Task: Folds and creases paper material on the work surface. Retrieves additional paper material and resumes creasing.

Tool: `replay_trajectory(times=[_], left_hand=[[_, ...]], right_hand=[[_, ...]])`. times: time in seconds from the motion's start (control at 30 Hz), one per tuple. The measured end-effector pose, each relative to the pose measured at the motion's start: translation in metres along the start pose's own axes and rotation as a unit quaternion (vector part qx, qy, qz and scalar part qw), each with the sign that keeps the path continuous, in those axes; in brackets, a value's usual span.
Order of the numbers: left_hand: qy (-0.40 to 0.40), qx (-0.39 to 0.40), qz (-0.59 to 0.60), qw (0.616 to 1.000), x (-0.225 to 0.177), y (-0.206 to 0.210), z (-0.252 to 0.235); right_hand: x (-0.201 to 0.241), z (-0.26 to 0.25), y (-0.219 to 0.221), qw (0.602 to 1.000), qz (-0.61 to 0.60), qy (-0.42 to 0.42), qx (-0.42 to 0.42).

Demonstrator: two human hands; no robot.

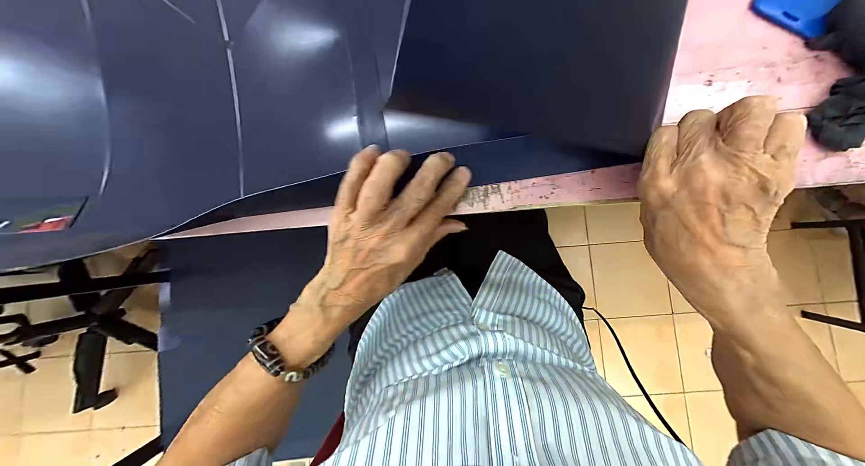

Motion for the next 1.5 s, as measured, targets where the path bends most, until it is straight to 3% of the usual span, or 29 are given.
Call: replay_trajectory(times=[0.1,0.17,0.3,0.37,0.53,0.6,0.73,0.8,0.93,1.07,1.27,1.5], left_hand=[[-0.019,-0.054,-0.029,0.998,0.008,-0.007,0.010],[-0.040,-0.058,0.068,0.995,0.015,-0.008,0.007],[-0.160,-0.136,0.336,0.918,0.024,-0.019,0.012],[-0.139,-0.160,0.407,0.888,0.022,-0.021,0.009],[0.008,-0.168,0.339,0.925,0.025,-0.013,-0.006],[0.019,-0.172,0.301,0.938,0.027,-0.012,-0.010],[-0.042,-0.139,0.266,0.953,0.022,-0.014,-0.014],[-0.061,-0.129,0.263,0.954,0.023,-0.012,-0.014],[-0.070,-0.125,0.169,0.975,0.018,-0.009,-0.015],[-0.148,-0.078,0.041,0.985,0.001,-0.014,-0.006],[-0.256,-0.093,0.256,0.927,0.006,-0.024,0.012],[-0.272,-0.127,0.204,0.932,0.012,-0.024,0.002]], right_hand=[[0.008,0.002,0.001,0.996,0.066,-0.051,0.026],[0.008,0.004,0.001,0.994,0.074,-0.062,0.043],[0.009,0.012,0.000,0.992,0.068,-0.077,0.071],[0.008,0.013,0.001,0.990,0.080,-0.090,0.070],[-0.004,0.007,-0.002,0.989,0.041,-0.127,0.062],[-0.014,0.006,-0.003,0.987,-0.005,-0.144,0.065],[-0.039,-0.006,0.010,0.962,-0.192,-0.191,0.031],[-0.043,-0.018,0.014,0.954,-0.252,-0.161,0.009],[-0.015,-0.040,0.005,0.973,-0.224,-0.041,-0.042],[0.005,-0.055,0.030,0.961,-0.250,-0.055,-0.107],[0.010,-0.063,0.043,0.946,-0.291,-0.145,-0.005],[0.022,-0.047,0.029,0.954,-0.278,-0.112,0.026]])
Point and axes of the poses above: each hand's wrist, its own z-axis away from the middle knuckle, its own y-axis out of the palm, x = y × z, the point moved 2 cm from there along -z, towards the middle knuckle, and after that the axes turned 15 degrees about z, right-handed, at the moved point
